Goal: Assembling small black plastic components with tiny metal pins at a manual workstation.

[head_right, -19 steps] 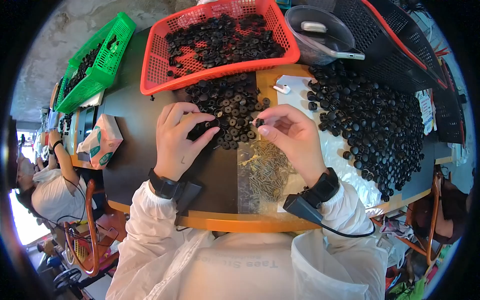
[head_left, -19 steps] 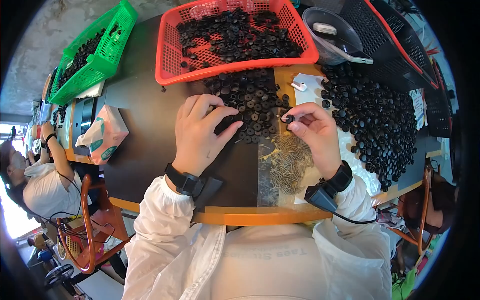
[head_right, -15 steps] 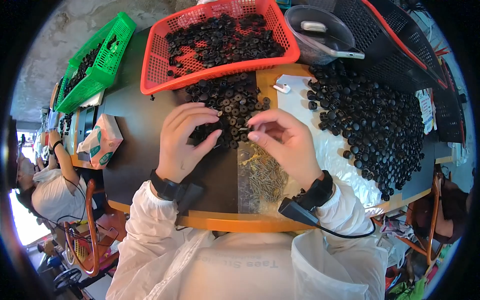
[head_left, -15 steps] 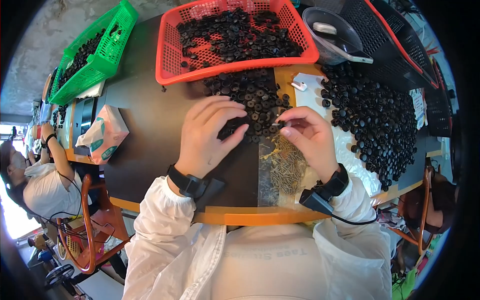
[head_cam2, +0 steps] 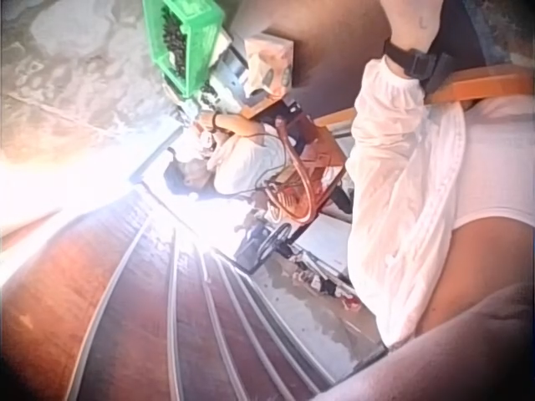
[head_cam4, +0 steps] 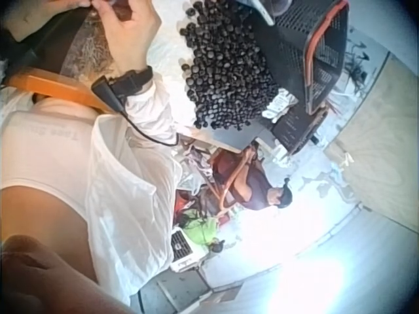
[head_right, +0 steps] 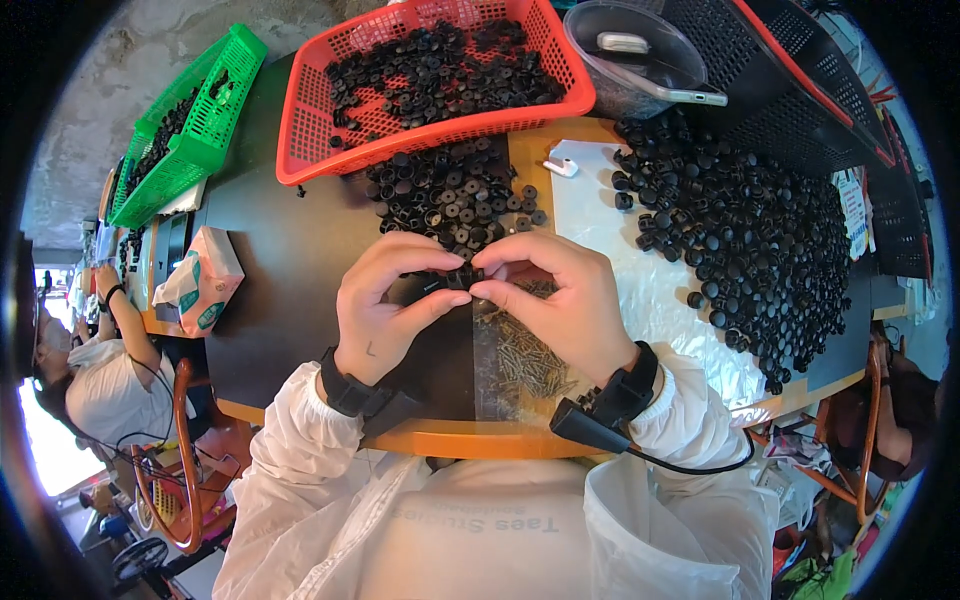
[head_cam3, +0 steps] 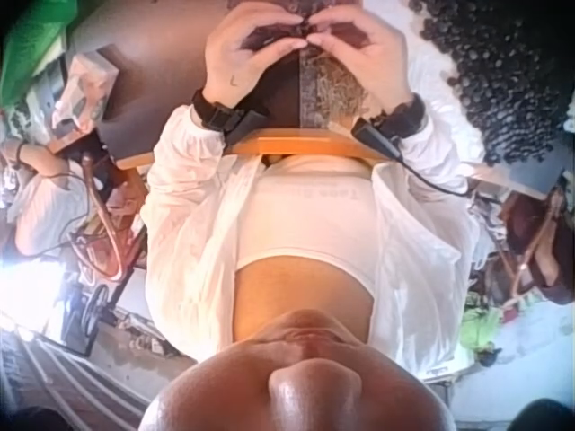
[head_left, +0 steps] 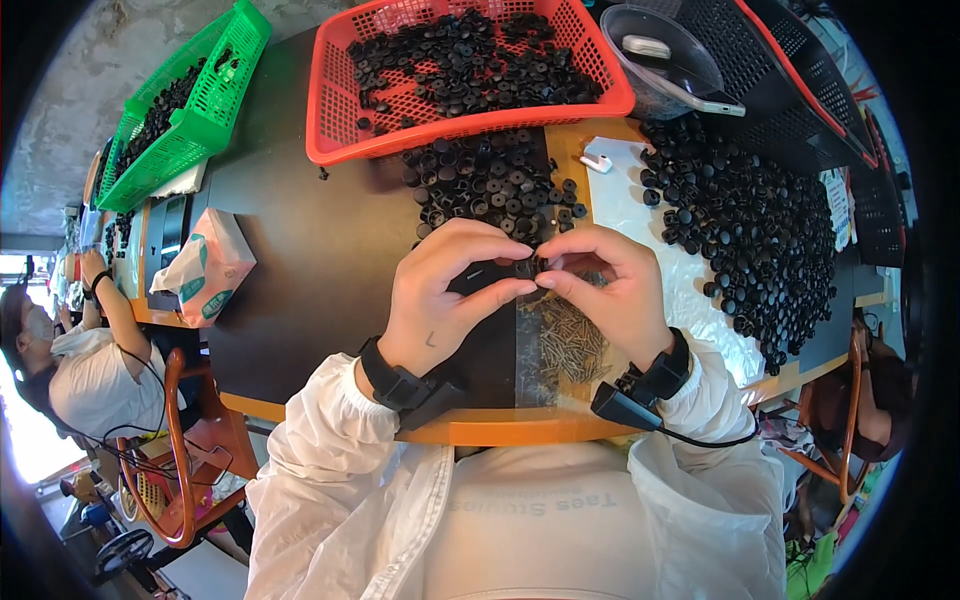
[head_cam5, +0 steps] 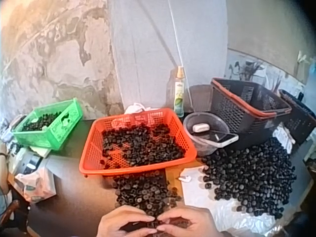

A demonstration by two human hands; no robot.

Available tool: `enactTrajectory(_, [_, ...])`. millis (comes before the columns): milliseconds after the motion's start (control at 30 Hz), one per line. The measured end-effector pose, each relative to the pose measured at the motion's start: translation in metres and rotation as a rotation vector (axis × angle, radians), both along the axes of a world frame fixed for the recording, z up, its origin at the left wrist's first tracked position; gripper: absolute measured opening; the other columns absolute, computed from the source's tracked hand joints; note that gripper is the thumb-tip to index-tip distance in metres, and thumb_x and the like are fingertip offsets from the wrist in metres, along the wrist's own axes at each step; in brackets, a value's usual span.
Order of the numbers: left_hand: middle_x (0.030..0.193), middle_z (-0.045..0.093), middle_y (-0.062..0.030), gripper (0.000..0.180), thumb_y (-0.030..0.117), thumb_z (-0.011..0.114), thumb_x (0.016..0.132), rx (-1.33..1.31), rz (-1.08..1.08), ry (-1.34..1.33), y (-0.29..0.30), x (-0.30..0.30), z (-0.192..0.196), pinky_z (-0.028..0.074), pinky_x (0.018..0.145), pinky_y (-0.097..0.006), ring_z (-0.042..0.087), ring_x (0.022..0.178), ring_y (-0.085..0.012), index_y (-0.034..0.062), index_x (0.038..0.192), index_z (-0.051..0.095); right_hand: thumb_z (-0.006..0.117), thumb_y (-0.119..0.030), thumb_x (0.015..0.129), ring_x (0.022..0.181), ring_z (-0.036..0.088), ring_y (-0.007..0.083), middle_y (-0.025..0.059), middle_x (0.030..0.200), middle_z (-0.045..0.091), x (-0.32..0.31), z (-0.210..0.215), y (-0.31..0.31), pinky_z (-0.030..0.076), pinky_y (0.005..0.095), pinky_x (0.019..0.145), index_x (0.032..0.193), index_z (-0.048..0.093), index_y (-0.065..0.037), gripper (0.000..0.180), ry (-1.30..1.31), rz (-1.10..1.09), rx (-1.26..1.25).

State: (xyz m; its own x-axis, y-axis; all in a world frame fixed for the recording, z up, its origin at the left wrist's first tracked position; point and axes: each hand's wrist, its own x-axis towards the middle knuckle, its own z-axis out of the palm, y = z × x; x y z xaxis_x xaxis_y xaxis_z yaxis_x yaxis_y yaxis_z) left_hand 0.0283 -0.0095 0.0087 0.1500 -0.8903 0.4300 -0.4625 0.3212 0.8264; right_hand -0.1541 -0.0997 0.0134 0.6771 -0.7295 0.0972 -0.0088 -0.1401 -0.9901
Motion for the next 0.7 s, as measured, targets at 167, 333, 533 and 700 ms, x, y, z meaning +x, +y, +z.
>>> enactTrajectory(167, [0.095, 0.066, -0.0107, 0.033, 0.004, 0.081, 0.068, -0.028, 0.001, -0.02, -0.0002, 0.0001, 0.0007, 0.051, 0.078, -0.032, 0.063, 0.088, -0.024, 0.0029, 0.098, 0.069, 0.071, 0.004, 0.078, 0.086, 0.067, 0.0135, 0.0079, 0.095, 0.067, -0.0004, 0.0021, 0.0003, 0.055, 0.0254, 0.076, 0.1, 0.066, 0.001, 0.022, 0.001, 0.017, -0.056])
enactTrajectory(333, [0.096, 0.066, -0.0097, 0.031, 0.004, 0.08, 0.069, -0.048, -0.007, -0.015, -0.0008, 0.0014, 0.0, 0.052, 0.076, -0.032, 0.064, 0.086, -0.0239, 0.0043, 0.098, 0.07, 0.07, 0.006, 0.078, 0.085, 0.067, 0.0146, 0.0085, 0.096, 0.067, -0.0006, 0.0033, 0.0002, 0.055, 0.0254, 0.076, 0.1, 0.066, 0.001, 0.022, -0.005, 0.034, -0.078])
enactTrajectory(533, [0.097, 0.066, -0.0094, 0.032, 0.003, 0.08, 0.069, -0.032, -0.014, 0.012, -0.0004, -0.0004, -0.0017, 0.052, 0.072, -0.029, 0.064, 0.081, -0.0206, 0.0047, 0.099, 0.07, 0.07, 0.006, 0.078, 0.085, 0.068, 0.0149, 0.0087, 0.095, 0.067, -0.0004, 0.0036, 0.0, 0.055, 0.0256, 0.076, 0.099, 0.066, 0.002, 0.022, -0.004, 0.04, -0.097])
enactTrajectory(700, [0.097, 0.067, -0.0093, 0.03, 0.002, 0.08, 0.069, 0.032, 0.006, 0.086, 0.0024, -0.0041, -0.0004, 0.052, 0.069, -0.027, 0.064, 0.077, -0.0163, 0.0036, 0.098, 0.07, 0.071, 0.005, 0.078, 0.084, 0.067, 0.0148, 0.0089, 0.093, 0.067, 0.0007, 0.0036, 0.0031, 0.055, 0.0261, 0.076, 0.097, 0.067, 0.001, 0.02, -0.032, -0.016, 0.043])
